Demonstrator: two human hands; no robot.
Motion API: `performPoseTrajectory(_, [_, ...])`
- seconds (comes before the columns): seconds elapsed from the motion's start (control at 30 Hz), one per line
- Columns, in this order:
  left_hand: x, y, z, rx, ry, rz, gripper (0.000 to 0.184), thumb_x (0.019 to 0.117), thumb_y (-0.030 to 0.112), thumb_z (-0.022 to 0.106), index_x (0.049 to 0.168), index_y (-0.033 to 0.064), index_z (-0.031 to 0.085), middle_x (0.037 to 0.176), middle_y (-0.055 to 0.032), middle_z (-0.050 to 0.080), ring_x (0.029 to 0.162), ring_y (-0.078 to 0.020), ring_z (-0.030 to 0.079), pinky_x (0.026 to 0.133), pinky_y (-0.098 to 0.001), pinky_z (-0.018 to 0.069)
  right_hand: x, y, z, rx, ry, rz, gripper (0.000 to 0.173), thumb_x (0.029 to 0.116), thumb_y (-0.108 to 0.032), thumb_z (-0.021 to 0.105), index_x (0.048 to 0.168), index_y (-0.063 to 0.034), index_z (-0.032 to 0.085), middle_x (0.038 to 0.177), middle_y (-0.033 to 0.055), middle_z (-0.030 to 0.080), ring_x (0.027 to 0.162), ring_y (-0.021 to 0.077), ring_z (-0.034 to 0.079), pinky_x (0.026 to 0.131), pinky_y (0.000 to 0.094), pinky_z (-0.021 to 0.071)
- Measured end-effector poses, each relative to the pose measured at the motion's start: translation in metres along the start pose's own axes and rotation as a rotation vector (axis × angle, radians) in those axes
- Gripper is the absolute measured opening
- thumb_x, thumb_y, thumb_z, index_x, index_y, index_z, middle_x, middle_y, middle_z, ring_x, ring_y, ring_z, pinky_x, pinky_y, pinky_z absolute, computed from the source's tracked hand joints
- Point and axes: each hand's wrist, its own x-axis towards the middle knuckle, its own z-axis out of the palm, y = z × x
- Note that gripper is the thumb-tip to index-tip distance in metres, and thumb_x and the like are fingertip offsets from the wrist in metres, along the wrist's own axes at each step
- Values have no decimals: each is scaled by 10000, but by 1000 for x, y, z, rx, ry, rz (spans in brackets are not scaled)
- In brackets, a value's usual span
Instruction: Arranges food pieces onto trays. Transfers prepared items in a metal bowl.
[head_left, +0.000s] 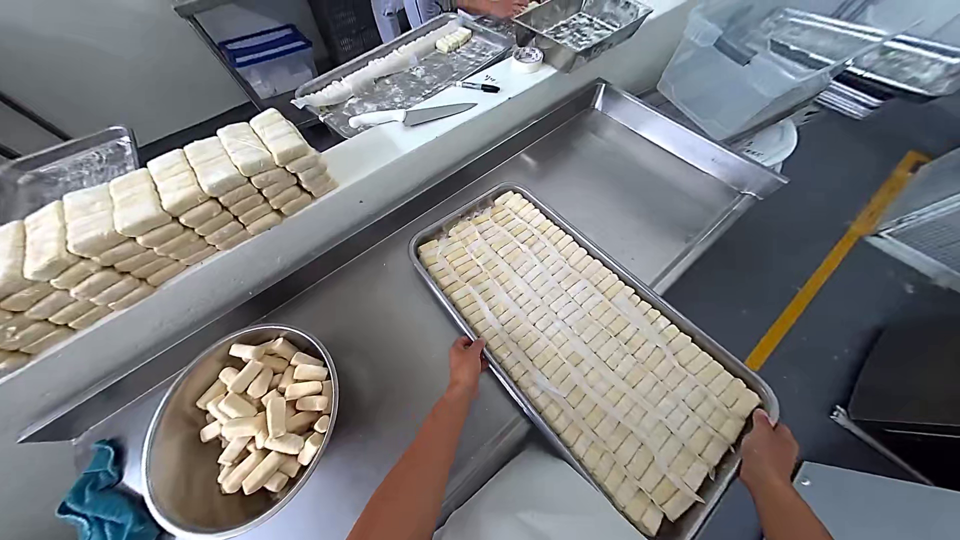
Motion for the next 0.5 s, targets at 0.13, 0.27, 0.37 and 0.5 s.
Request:
performPoseTrajectory(0.13, [-33, -17, -35, -43, 36, -18, 242, 1031, 58, 569, 1212, -91, 511, 972, -209, 632, 765, -247, 678, 683, -386, 600, 8, -21, 10, -46, -90, -82, 435, 1111, -256, 416, 1322, 101, 548, 1259, 307, 589, 1162, 333, 587, 1017, 507, 447])
performPoseTrajectory(0.27, [-58, -33, -79, -149, 136, 49, 173, 1017, -1, 556, 1157, -85, 500, 915, -189, 641, 740, -242, 691, 663, -392, 614, -6, -46, 38, -90, -185, -138, 428, 1109, -251, 436, 1294, 115, 558, 1220, 334, 593, 1135, 399, 591, 996, 586, 437])
performPoseTrajectory(0.37, [-59, -35, -113, -173, 206, 91, 161, 1023, 20, 560, 1157, -53, 509, 908, -154, 633, 734, -216, 677, 677, -376, 605, -20, -49, 68, -92, -239, -180, 406, 1105, -252, 439, 1277, 95, 564, 1175, 317, 610, 1094, 392, 607, 962, 590, 453])
performPoseTrajectory(0.5, [-64, -39, -133, -189, 215, 103, 213, 1013, 53, 608, 1193, -27, 526, 971, -145, 648, 785, -205, 686, 716, -383, 608, -37, -42, 70, -215, -222, -230, 410, 1099, -256, 452, 1313, 82, 541, 1196, 322, 607, 1129, 422, 599, 966, 609, 444])
